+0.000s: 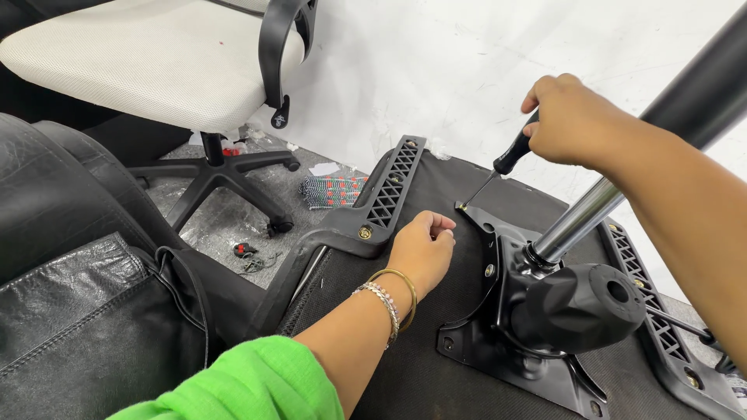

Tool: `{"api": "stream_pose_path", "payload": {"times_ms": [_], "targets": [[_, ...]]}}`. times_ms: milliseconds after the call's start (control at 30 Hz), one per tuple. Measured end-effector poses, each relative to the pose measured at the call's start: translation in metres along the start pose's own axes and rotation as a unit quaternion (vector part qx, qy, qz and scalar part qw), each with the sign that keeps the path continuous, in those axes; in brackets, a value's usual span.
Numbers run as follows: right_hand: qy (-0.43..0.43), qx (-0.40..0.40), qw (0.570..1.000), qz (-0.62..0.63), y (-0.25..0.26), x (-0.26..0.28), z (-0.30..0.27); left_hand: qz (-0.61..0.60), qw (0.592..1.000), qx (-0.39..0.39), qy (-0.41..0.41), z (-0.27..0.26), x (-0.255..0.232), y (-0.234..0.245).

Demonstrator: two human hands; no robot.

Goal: The person uses a screwdriver to tighten screws on the metal base of an office chair. The chair is upside down on a black mat. The person secures the base to the chair frame.

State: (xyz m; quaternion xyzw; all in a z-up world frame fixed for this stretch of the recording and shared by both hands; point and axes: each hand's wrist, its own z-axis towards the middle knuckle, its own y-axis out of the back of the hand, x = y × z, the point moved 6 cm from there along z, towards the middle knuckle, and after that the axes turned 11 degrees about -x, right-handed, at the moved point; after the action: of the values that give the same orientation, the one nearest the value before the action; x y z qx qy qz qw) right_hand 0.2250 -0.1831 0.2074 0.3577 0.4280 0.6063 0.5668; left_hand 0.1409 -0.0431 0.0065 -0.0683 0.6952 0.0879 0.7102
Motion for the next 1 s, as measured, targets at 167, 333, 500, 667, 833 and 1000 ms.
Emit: {"api": "stream_pose_path", "payload": {"times_ms": [167, 333, 500, 667, 833, 1000], "targets": [[0.096, -0.049, 0.994, 0.025, -0.002, 0.004, 0.005, -0.008, 1.000, 0.006, 0.010, 0.000, 0.000, 0.000], [0.121, -0.179, 0.971, 0.103, 0.000, 0.002, -0.010, -0.001, 1.000, 0.009, -0.003, 0.000, -0.002, 0.001], [0.074, -0.226, 0.953, 0.186, -0.004, -0.006, -0.023, 0.000, 1.000, 0.009, -0.013, -0.001, -0.003, 0.001], [0.087, -0.275, 0.912, 0.291, -0.008, -0.005, -0.033, 0.000, 1.000, 0.014, -0.013, -0.002, -0.004, 0.002], [0.105, -0.278, 0.912, 0.284, -0.008, -0.007, -0.034, -0.001, 1.000, 0.024, -0.013, -0.001, -0.002, -0.001], [0.092, -0.287, 0.906, 0.297, -0.005, -0.005, -0.037, -0.008, 0.999, 0.027, -0.030, 0.000, 0.000, -0.002]]}}
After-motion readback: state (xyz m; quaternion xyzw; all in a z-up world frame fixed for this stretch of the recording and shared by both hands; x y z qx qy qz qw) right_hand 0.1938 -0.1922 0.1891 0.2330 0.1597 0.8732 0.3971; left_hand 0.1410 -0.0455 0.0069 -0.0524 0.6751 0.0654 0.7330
